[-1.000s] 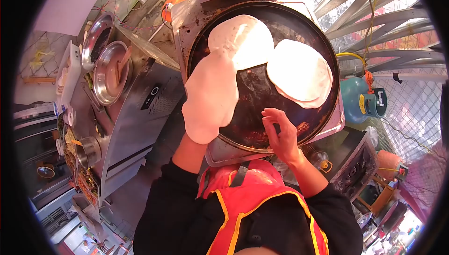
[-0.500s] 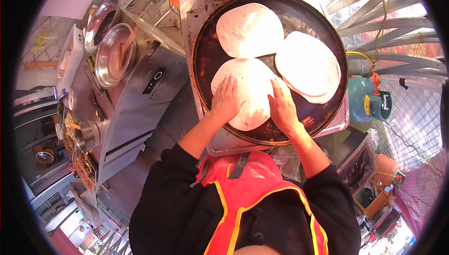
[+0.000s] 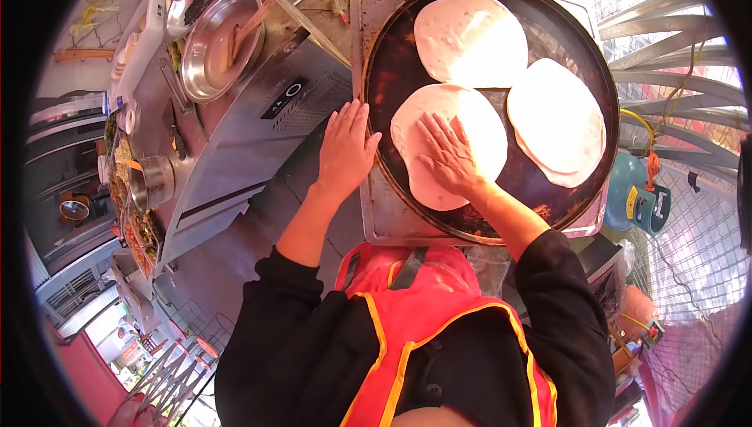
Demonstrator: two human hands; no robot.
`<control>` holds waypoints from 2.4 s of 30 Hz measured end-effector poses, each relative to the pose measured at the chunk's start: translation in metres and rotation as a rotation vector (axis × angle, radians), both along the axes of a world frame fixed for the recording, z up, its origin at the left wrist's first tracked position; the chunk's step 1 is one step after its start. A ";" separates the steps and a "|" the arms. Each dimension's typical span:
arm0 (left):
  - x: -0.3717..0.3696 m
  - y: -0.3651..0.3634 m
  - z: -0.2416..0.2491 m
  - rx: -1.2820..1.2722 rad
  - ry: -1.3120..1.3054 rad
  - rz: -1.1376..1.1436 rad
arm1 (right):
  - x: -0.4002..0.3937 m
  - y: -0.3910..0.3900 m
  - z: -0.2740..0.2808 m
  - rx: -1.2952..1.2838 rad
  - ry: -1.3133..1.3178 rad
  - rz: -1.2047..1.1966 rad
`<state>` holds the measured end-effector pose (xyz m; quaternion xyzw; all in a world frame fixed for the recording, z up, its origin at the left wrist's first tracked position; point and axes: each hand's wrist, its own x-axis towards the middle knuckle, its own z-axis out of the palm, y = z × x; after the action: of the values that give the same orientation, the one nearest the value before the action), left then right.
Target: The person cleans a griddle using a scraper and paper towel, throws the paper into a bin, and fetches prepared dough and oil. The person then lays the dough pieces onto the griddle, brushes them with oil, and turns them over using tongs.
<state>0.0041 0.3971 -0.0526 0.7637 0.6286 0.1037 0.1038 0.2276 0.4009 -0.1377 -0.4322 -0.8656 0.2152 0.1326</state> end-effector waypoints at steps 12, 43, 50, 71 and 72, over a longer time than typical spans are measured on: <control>0.017 0.002 -0.003 0.003 -0.108 -0.107 | -0.006 0.009 0.003 0.040 -0.015 0.107; 0.013 0.012 -0.012 -0.013 -0.175 -0.045 | -0.003 0.004 -0.009 0.016 0.051 0.474; 0.032 0.017 -0.011 -0.068 -0.173 -0.106 | 0.006 0.012 0.007 0.043 0.094 0.526; 0.131 0.138 -0.083 0.029 0.137 0.059 | 0.065 0.218 -0.038 0.297 -0.189 -0.314; 0.133 0.139 -0.080 -0.003 0.154 0.048 | 0.069 0.215 -0.031 0.289 -0.127 -0.294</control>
<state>0.1370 0.5361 -0.1321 0.7540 0.6531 0.0462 0.0539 0.2969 0.6164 -0.1689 -0.5429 -0.8219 0.0398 0.1682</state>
